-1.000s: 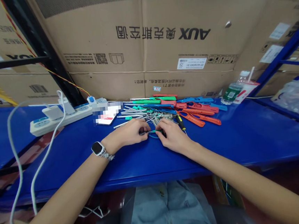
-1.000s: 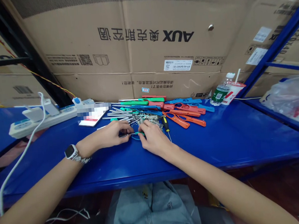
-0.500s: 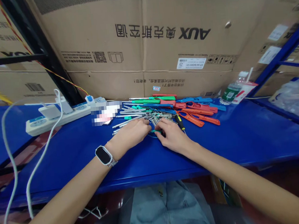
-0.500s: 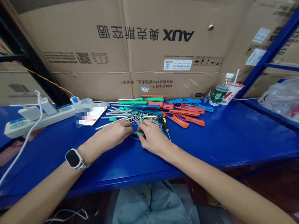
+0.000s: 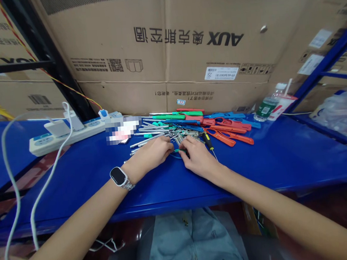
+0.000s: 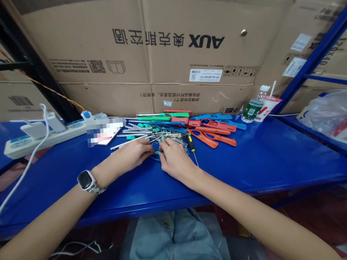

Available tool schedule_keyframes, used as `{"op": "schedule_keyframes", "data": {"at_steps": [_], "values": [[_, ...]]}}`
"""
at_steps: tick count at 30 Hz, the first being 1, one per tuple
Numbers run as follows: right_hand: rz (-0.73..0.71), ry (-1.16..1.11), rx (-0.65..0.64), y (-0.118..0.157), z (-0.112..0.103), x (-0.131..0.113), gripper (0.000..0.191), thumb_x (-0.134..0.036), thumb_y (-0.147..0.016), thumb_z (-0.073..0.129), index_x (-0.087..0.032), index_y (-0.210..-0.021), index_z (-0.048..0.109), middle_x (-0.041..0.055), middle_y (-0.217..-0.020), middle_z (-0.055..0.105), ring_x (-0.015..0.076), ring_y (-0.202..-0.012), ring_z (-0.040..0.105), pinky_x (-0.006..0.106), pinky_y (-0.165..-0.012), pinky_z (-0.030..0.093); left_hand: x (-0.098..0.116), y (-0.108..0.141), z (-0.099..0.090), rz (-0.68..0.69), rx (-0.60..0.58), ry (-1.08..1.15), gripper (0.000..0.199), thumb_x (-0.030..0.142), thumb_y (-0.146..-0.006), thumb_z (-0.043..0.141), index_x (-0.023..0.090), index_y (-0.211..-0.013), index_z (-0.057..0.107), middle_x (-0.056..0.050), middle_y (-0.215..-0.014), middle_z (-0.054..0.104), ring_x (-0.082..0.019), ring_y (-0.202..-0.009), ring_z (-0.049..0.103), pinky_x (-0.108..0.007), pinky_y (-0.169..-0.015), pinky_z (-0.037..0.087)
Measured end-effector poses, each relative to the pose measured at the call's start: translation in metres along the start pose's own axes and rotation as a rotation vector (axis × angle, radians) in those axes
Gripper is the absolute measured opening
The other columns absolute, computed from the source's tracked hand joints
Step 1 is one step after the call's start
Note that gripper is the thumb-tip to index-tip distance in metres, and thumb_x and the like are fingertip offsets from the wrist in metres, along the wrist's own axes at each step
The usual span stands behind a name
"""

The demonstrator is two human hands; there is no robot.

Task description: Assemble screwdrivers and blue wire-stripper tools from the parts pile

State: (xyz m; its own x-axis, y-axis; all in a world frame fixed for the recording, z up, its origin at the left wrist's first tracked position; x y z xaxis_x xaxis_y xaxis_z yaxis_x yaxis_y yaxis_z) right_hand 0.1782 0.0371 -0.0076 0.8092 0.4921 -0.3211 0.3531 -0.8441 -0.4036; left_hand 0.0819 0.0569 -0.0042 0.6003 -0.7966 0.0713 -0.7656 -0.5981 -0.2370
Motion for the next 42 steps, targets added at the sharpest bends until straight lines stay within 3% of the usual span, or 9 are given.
{"op": "schedule_keyframes", "data": {"at_steps": [4,9,21,32,42], "values": [[-0.021,-0.013,-0.036,-0.0011,0.0003,-0.0016,0.008,-0.014,-0.092,0.060,-0.017,-0.097,0.066,0.0078,-0.099,0.062,0.0223,-0.089,0.062,0.037,-0.083,0.049,0.0024,0.0009,-0.0005,0.024,0.022,-0.023,0.023,0.011,-0.097,0.050,0.014,-0.091,0.072,-0.009,-0.091,0.064,-0.019,-0.081,0.061,-0.032,-0.074,0.046],[-0.033,-0.080,0.011,0.0006,-0.0023,-0.0006,0.011,-0.013,-0.094,0.058,-0.017,-0.094,0.068,0.0078,-0.100,0.063,0.0213,-0.091,0.063,0.036,-0.085,0.051,0.0034,0.0020,0.0008,0.028,0.043,-0.053,0.023,0.010,-0.096,0.050,0.014,-0.090,0.071,-0.008,-0.089,0.063,-0.019,-0.080,0.061,-0.031,-0.073,0.046],[-0.014,-0.004,-0.031,-0.0024,-0.0024,-0.0007,0.005,-0.013,-0.089,0.066,-0.018,-0.091,0.065,0.0056,-0.095,0.063,0.0200,-0.083,0.061,0.033,-0.075,0.046,0.0031,0.0046,0.0017,0.003,0.048,-0.045,0.023,0.008,-0.096,0.049,0.014,-0.090,0.071,-0.009,-0.093,0.063,-0.019,-0.082,0.061,-0.032,-0.075,0.047],[0.000,-0.070,0.057,-0.0002,-0.0036,0.0025,0.007,-0.011,-0.090,0.061,-0.018,-0.089,0.061,0.0048,-0.091,0.060,0.0188,-0.079,0.058,0.033,-0.073,0.046,0.0013,0.0061,0.0028,-0.015,0.076,-0.061,0.024,0.009,-0.097,0.048,0.015,-0.090,0.070,-0.008,-0.091,0.061,-0.018,-0.080,0.059,-0.031,-0.072,0.047],[-0.060,-0.036,-0.036,-0.0016,-0.0024,-0.0028,0.014,-0.011,-0.091,0.059,-0.018,-0.082,0.066,0.0035,-0.086,0.059,0.0173,-0.075,0.057,0.030,-0.070,0.042,0.0065,0.0070,-0.0014,-0.045,0.041,-0.037,0.027,0.010,-0.099,0.045,0.013,-0.090,0.070,-0.010,-0.097,0.063,-0.020,-0.086,0.061,-0.032,-0.077,0.048]]}}
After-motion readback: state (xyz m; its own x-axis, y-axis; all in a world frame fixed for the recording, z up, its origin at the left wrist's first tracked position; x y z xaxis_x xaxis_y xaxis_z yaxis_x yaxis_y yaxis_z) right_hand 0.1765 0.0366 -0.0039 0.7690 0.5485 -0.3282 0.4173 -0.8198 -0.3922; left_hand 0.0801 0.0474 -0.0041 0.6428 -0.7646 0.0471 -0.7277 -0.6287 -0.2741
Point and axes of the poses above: each hand's wrist, its own y-axis away from the middle knuckle, its own z-axis out of the palm, x = y × z, the point moved 9 cm from there along -y, towards the middle knuckle
